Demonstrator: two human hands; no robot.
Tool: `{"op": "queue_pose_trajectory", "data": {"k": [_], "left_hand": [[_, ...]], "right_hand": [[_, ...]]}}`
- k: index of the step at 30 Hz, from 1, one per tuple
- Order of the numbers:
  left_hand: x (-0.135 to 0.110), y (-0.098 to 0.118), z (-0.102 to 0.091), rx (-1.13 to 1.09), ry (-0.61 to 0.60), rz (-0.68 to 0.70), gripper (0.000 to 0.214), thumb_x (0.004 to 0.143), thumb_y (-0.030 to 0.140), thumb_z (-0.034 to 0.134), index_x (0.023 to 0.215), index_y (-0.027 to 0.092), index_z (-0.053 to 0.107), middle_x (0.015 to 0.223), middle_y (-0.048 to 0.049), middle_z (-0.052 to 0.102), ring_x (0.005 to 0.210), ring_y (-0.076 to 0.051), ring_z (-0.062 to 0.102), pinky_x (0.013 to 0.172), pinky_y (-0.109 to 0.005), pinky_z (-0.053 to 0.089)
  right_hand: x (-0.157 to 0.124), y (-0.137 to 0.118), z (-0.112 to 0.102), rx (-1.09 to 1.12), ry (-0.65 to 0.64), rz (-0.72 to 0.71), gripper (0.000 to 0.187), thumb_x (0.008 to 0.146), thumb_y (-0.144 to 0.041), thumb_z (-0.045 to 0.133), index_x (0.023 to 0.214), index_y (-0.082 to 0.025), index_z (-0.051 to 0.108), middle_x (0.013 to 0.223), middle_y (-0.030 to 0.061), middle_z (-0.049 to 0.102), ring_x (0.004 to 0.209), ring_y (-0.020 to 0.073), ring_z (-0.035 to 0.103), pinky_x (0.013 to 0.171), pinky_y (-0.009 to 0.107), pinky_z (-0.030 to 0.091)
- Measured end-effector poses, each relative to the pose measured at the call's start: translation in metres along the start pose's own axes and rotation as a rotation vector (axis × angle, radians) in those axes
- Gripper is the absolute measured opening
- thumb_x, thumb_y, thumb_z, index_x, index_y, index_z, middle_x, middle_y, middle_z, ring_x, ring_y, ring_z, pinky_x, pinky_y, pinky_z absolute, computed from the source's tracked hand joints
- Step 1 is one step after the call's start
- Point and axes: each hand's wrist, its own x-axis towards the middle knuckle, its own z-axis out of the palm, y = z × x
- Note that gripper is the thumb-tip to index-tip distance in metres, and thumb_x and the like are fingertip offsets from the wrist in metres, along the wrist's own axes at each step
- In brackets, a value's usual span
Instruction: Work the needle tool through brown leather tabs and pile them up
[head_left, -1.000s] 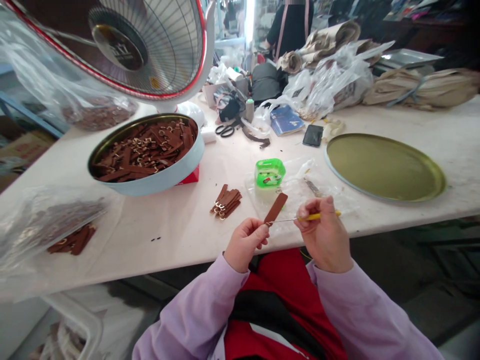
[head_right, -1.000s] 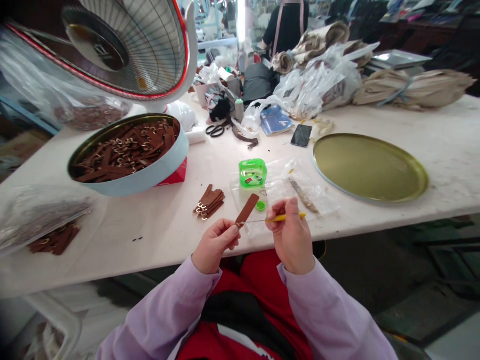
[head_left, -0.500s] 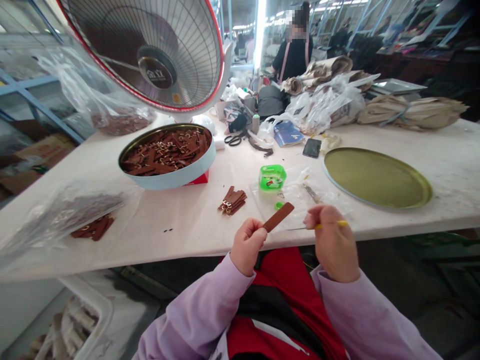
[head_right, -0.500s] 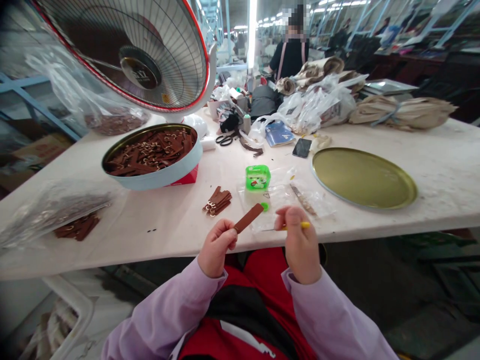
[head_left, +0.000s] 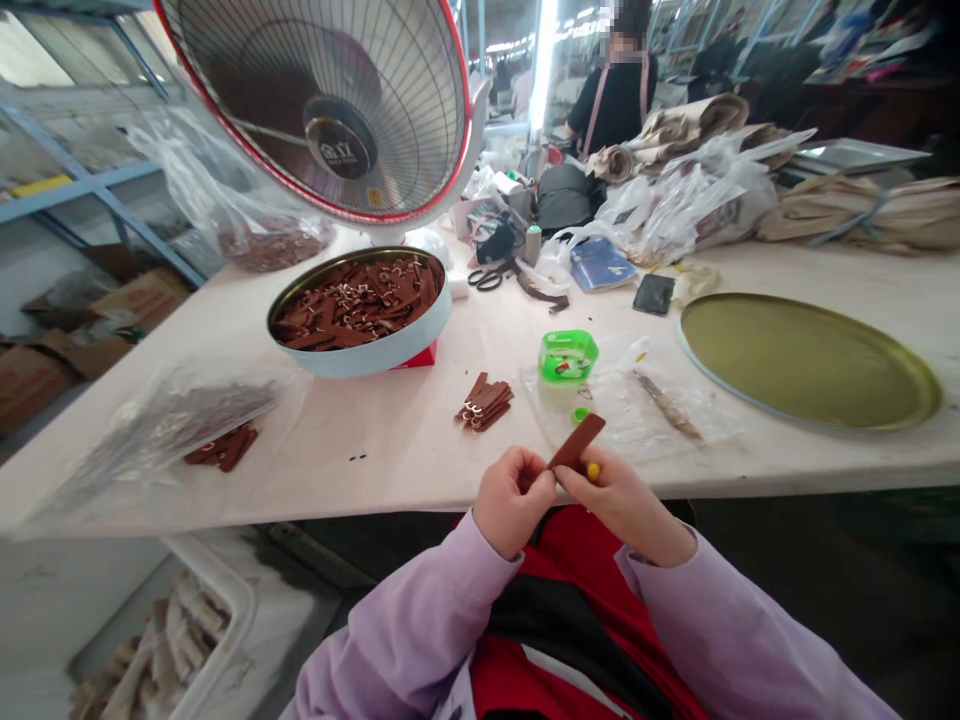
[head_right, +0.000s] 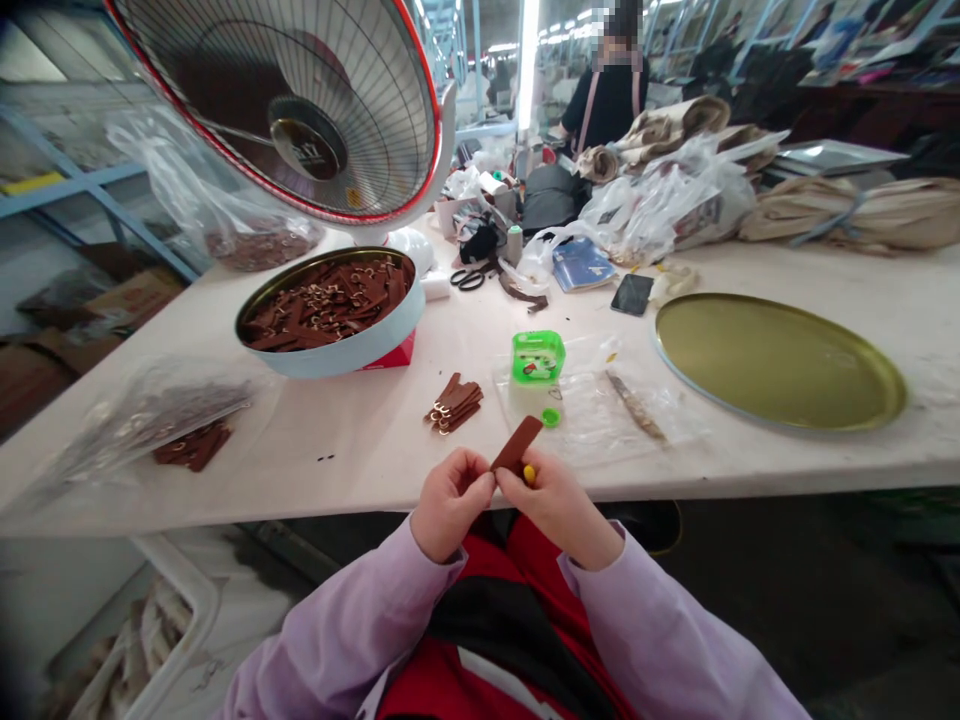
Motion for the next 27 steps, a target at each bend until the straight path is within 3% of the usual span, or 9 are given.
{"op": "queue_pose_trajectory", "data": {"k": [4, 8, 11, 13, 17, 20, 22, 23, 27], "left_hand": [[0.027, -0.01, -0.019, 0.15, 0.042, 0.045, 0.008, 0.068, 0.023, 0.052, 0.064, 0.017, 0.048, 0.053, 0.0054, 0.043, 0.049, -0.008, 0.038, 0.049, -0.02, 0.03], [0.085, -0.027, -0.061, 0.457, 0.274, 0.032, 0.008, 0.068, 0.02, 0.052, 0.06, 0.018, 0.05, 0.054, 0.0043, 0.048, 0.053, -0.01, 0.042, 0.053, -0.022, 0.031], [0.117, -0.037, -0.087, 0.542, 0.318, 0.005, 0.014, 0.065, 0.018, 0.056, 0.053, 0.018, 0.05, 0.048, 0.0043, 0.046, 0.05, -0.011, 0.041, 0.051, -0.022, 0.028], [0.123, -0.036, -0.098, 0.571, 0.31, 0.031, 0.015, 0.065, 0.023, 0.06, 0.053, 0.018, 0.053, 0.047, 0.0039, 0.046, 0.048, -0.011, 0.041, 0.049, -0.023, 0.028], [0.126, 0.007, -0.126, 0.675, 0.284, 0.183, 0.019, 0.072, 0.036, 0.059, 0.078, 0.018, 0.063, 0.063, 0.0001, 0.057, 0.059, -0.013, 0.049, 0.056, -0.023, 0.033], [0.151, 0.056, -0.158, 1.062, 0.381, 0.385, 0.021, 0.081, 0.032, 0.048, 0.084, 0.018, 0.063, 0.08, -0.0049, 0.061, 0.073, -0.016, 0.054, 0.069, -0.025, 0.039], [0.178, 0.08, -0.179, 1.345, 0.448, 0.286, 0.022, 0.082, 0.027, 0.045, 0.092, 0.018, 0.063, 0.091, -0.0078, 0.06, 0.082, -0.018, 0.056, 0.076, -0.027, 0.041], [0.191, 0.086, -0.187, 1.449, 0.405, 0.217, 0.021, 0.08, 0.026, 0.048, 0.094, 0.018, 0.063, 0.093, -0.0081, 0.06, 0.084, -0.019, 0.056, 0.077, -0.029, 0.041], [0.222, 0.091, -0.199, 1.52, 0.306, 0.18, 0.016, 0.071, 0.024, 0.058, 0.084, 0.018, 0.065, 0.088, -0.0082, 0.06, 0.083, -0.022, 0.058, 0.075, -0.032, 0.044]], "right_hand": [[0.015, 0.008, 0.005, 0.074, 0.015, 0.069, 0.022, 0.069, -0.038, 0.061, 0.072, -0.018, 0.056, 0.054, -0.0048, 0.044, 0.047, 0.0089, 0.036, 0.042, 0.023, 0.029], [0.027, 0.008, 0.003, 0.25, 0.112, 0.11, 0.043, 0.071, -0.053, 0.057, 0.095, -0.018, 0.053, 0.057, -0.0058, 0.044, 0.04, 0.0053, 0.027, 0.037, 0.02, 0.02], [0.032, 0.011, 0.0, 0.177, 0.085, 0.148, 0.043, 0.069, -0.055, 0.058, 0.089, -0.017, 0.057, 0.055, -0.005, 0.042, 0.042, 0.007, 0.031, 0.037, 0.021, 0.021], [0.034, 0.016, -0.003, 0.109, 0.054, 0.167, 0.042, 0.068, -0.056, 0.058, 0.085, -0.018, 0.059, 0.053, -0.0044, 0.041, 0.044, 0.0088, 0.033, 0.037, 0.022, 0.023], [0.039, 0.027, -0.01, 0.092, 0.063, 0.205, 0.044, 0.07, -0.058, 0.054, 0.088, -0.019, 0.06, 0.051, -0.0041, 0.04, 0.044, 0.01, 0.034, 0.038, 0.023, 0.023], [0.042, 0.025, -0.01, 0.11, 0.066, 0.216, 0.044, 0.07, -0.058, 0.055, 0.089, -0.019, 0.06, 0.051, -0.0042, 0.041, 0.044, 0.0099, 0.035, 0.038, 0.022, 0.024], [0.041, 0.019, -0.007, 0.095, 0.067, 0.213, 0.042, 0.071, -0.056, 0.054, 0.089, -0.018, 0.06, 0.051, -0.0044, 0.041, 0.045, 0.0098, 0.035, 0.039, 0.022, 0.025], [0.039, 0.016, -0.005, 0.087, 0.071, 0.21, 0.041, 0.072, -0.056, 0.053, 0.087, -0.018, 0.06, 0.051, -0.0045, 0.04, 0.045, 0.0097, 0.035, 0.04, 0.022, 0.025], [0.033, 0.01, -0.006, 0.051, 0.056, 0.193, 0.042, 0.073, -0.056, 0.052, 0.085, -0.018, 0.061, 0.051, -0.0044, 0.04, 0.047, 0.0098, 0.035, 0.041, 0.023, 0.025]]}}
